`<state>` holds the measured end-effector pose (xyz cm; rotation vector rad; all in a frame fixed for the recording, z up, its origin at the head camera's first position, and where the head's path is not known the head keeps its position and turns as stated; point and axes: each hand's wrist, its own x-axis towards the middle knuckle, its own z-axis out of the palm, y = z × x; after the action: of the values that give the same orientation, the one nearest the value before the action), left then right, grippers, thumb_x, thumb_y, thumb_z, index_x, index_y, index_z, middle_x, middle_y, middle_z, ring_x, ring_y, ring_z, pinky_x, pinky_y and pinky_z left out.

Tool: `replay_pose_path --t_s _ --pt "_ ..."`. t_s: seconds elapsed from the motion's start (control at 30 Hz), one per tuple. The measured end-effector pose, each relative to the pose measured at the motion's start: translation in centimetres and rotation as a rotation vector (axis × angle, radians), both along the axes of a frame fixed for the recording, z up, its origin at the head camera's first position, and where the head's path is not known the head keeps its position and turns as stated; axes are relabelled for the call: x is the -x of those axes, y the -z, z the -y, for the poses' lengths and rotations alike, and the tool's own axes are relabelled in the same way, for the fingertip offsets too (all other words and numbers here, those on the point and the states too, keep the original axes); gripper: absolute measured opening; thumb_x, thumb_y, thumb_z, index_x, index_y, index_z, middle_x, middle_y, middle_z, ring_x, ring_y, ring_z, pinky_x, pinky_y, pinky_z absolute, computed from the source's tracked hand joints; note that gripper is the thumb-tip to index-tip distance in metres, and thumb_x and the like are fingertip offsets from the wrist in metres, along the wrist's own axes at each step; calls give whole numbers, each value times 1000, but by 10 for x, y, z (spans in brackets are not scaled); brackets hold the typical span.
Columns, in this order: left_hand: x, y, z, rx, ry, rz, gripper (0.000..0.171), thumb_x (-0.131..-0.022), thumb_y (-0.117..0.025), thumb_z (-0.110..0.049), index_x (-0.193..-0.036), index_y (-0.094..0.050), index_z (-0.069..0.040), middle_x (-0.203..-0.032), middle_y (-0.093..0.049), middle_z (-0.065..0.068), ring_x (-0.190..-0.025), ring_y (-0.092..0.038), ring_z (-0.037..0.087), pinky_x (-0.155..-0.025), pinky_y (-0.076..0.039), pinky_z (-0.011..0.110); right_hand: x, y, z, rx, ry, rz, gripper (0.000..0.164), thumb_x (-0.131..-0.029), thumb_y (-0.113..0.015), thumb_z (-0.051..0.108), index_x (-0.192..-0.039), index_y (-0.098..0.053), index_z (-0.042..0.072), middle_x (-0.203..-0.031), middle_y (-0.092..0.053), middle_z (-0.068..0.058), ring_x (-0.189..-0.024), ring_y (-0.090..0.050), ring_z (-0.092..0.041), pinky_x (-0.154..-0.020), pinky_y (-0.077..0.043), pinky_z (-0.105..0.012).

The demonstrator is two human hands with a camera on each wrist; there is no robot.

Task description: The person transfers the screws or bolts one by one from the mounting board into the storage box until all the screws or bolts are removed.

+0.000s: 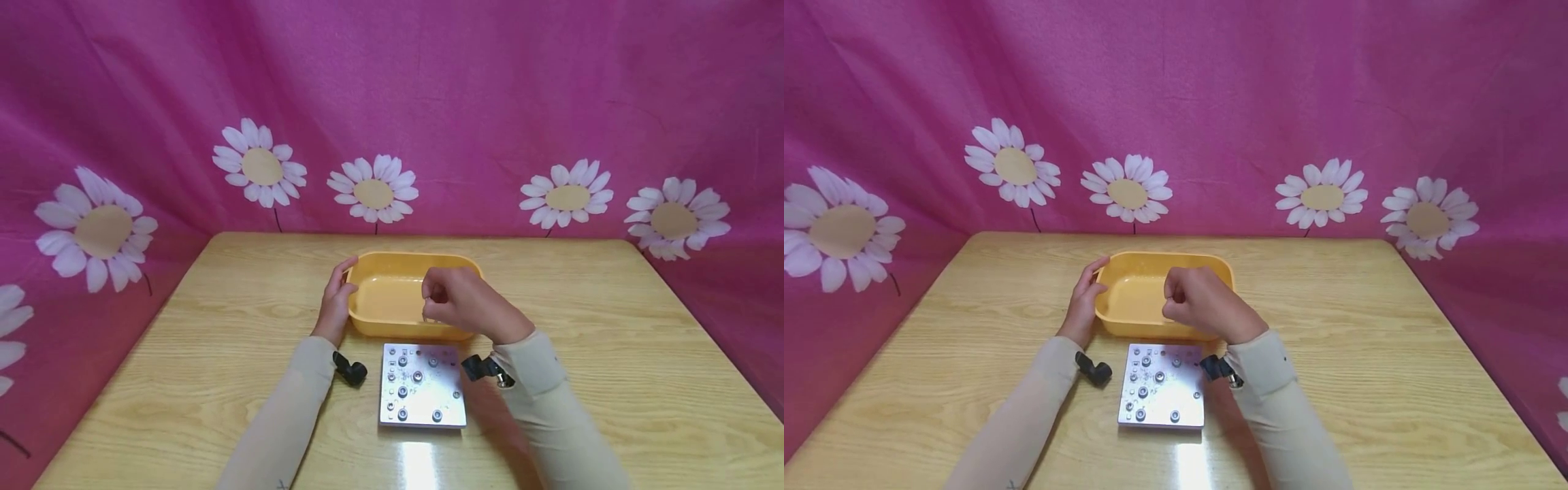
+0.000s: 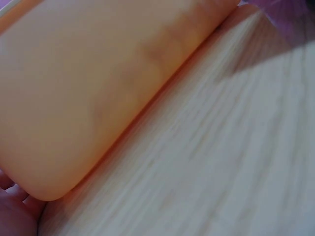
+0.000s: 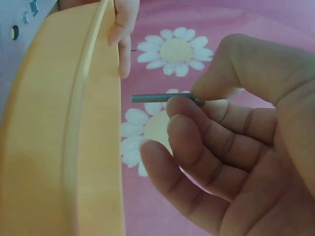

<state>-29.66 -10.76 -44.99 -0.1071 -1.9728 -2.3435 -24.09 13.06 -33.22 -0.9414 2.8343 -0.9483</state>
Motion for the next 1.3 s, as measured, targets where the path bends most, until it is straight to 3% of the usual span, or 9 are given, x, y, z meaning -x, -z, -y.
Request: replay_pose_path --t_s 0.17,0.37,0.73,1.0,1.3 --pt "-1 0 -2 3 -5 1 56 -91 -37 1 -146 -40 -12 -150 -36 7 -129 -40 26 -105 -35 44 7 9 -4 61 19 10 4 -81 -62 7 -82 -61 11 -70 -58 3 -62 -51 -14 -53 -42 -25" --pt "-4 -3 1 43 -24 -32 55 -90 -38 0 -142 -44 -13 -147 -39 2 -128 -41 23 -103 -36 42 14 19 -7 103 70 22 8 -87 -64 10 -93 -69 7 -80 -63 2 -71 -55 -17 -63 -49 -29" --pt "-4 0 2 62 -30 -13 55 -90 -38 -2 -143 -44 -16 -148 -38 3 -128 -41 24 -105 -35 43 17 26 -5 75 83 65 17 -88 -65 9 -103 -70 2 -86 -67 -2 -77 -59 -16 -70 -51 -29" --pt "-3 0 0 42 -24 -26 56 -89 -38 0 -144 -42 -13 -146 -40 8 -126 -43 28 -104 -36 45 17 24 -8 34 91 99 36 -91 -62 11 -125 -61 0 -118 -65 -15 -102 -64 -26 -88 -52 -40" --pt "-8 -12 -2 -6 15 3 57 -90 -35 4 -147 -37 -7 -150 -35 14 -131 -37 33 -108 -31 49 16 21 -11 19 72 120 34 -90 -63 11 -122 -61 1 -121 -63 -17 -105 -62 -28 -92 -50 -44"
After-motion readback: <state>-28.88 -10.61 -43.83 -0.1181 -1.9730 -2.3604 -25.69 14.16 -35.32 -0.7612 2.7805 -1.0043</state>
